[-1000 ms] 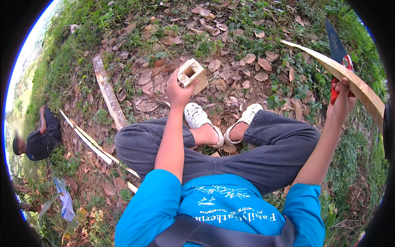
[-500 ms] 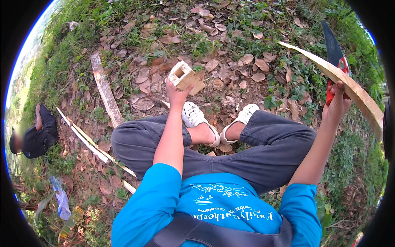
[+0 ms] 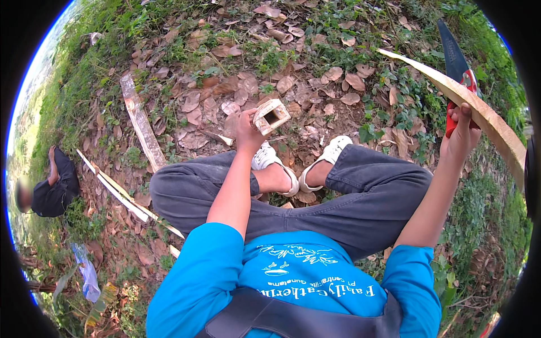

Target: The person sits on the ground and uses a red hand saw to cut a small rectangular piece of wood. They hold the wood steady with their left hand while sawing with their right hand, creating sawdust on the ground.

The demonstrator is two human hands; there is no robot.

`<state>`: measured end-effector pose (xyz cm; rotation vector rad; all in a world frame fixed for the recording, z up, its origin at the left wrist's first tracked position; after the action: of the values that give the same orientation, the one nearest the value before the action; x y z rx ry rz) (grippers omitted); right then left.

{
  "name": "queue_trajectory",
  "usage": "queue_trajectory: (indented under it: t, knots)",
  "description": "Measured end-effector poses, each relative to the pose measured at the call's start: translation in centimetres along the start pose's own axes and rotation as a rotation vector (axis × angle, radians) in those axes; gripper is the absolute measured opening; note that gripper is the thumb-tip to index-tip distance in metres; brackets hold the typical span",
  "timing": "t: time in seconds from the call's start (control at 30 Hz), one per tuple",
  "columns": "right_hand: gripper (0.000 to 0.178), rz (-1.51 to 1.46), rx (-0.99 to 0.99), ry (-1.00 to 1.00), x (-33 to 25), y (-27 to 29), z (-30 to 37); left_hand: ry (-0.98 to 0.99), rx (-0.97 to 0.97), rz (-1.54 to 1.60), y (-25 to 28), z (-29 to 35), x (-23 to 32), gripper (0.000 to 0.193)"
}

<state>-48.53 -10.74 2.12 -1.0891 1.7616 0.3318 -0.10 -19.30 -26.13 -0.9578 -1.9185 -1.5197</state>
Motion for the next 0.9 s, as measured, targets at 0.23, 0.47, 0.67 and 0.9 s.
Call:
queue_trajectory:
  t: [0.23,0.47,0.67,0.9]
  knots:
    - [0.049,-0.021,0.008,-0.001,-0.5,0.6,-0.2,-0.180,-0.005,-0.226,-1.1,2.4,1.9,0.065]
    - [0.049,-0.067,0.025,-0.007,0.3,1.3,-0.2,0.025,-0.005,-0.147,-0.7,1.9,-0.6,0.075]
    - [0.042,-0.072,0.064,0.044,-1.0,2.0,-0.3,-0.076,0.090,-0.026,-1.1,0.4,1.1,0.071]
    - [0.044,-0.073,0.068,0.040,-0.8,1.7,-0.1,-0.110,0.106,-0.210,-0.9,0.6,1.0,0.080]
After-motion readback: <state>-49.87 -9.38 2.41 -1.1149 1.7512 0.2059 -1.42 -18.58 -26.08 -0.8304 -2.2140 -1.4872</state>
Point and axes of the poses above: each hand's wrist, its own z-axis away from the middle knuckle, its own y-axis out of the back of the hand, x = y × z, the point moved 6 cm from there along -z, towards the middle knuckle, and after that the axes turned 6 degrees about -z, right-handed, at the moved point
